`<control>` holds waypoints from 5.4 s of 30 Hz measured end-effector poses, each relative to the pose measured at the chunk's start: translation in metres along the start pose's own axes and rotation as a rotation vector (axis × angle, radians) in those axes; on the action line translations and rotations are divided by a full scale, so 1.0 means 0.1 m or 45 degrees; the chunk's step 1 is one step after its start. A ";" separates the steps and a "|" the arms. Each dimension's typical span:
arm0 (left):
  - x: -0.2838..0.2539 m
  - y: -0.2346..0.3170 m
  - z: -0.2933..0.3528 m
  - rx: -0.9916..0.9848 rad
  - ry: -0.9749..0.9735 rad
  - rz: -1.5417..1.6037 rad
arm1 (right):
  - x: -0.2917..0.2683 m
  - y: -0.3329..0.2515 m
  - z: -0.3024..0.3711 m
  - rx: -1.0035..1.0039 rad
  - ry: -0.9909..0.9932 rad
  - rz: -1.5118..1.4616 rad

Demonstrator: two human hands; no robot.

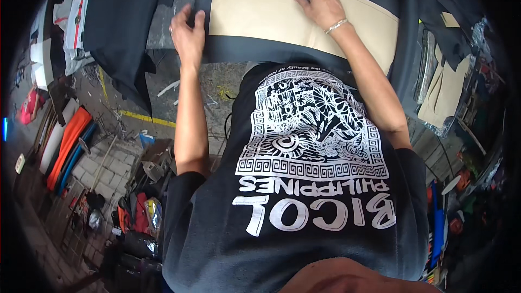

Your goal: Tracing a cardboard template onto black material and cutting it out with a utility knife.

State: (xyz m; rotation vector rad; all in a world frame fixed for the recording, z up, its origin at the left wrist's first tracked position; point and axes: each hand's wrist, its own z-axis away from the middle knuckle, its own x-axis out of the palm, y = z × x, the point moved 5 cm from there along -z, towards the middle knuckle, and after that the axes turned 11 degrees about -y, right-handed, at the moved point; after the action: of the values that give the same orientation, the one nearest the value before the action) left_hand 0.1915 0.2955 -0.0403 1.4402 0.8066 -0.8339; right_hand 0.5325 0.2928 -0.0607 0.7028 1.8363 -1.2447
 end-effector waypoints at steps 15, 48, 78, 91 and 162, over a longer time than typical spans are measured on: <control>0.39 -0.25 -0.79 -0.227 -0.228 -0.004 | 0.02 0.20 -0.51 0.347 -0.755 -0.084; 0.28 -0.87 -0.97 -0.417 -0.279 -0.231 | -0.96 0.85 0.52 0.409 -0.343 0.097; 0.77 0.15 -0.21 0.248 -0.062 -0.445 | -0.51 1.06 -0.32 0.640 -0.883 0.220; 0.76 0.18 -0.52 -0.003 -0.379 -0.384 | -0.22 -0.30 -1.08 0.182 -0.791 0.003; 0.86 0.09 -0.99 0.003 -0.746 -0.743 | -0.63 1.79 1.77 1.280 -0.886 -0.310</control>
State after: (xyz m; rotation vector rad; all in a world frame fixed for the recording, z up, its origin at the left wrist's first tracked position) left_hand 0.2452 0.3941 -0.1091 0.8741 0.7658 -1.6061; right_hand 0.7608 0.1920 -0.1311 0.4333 0.6655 -2.2446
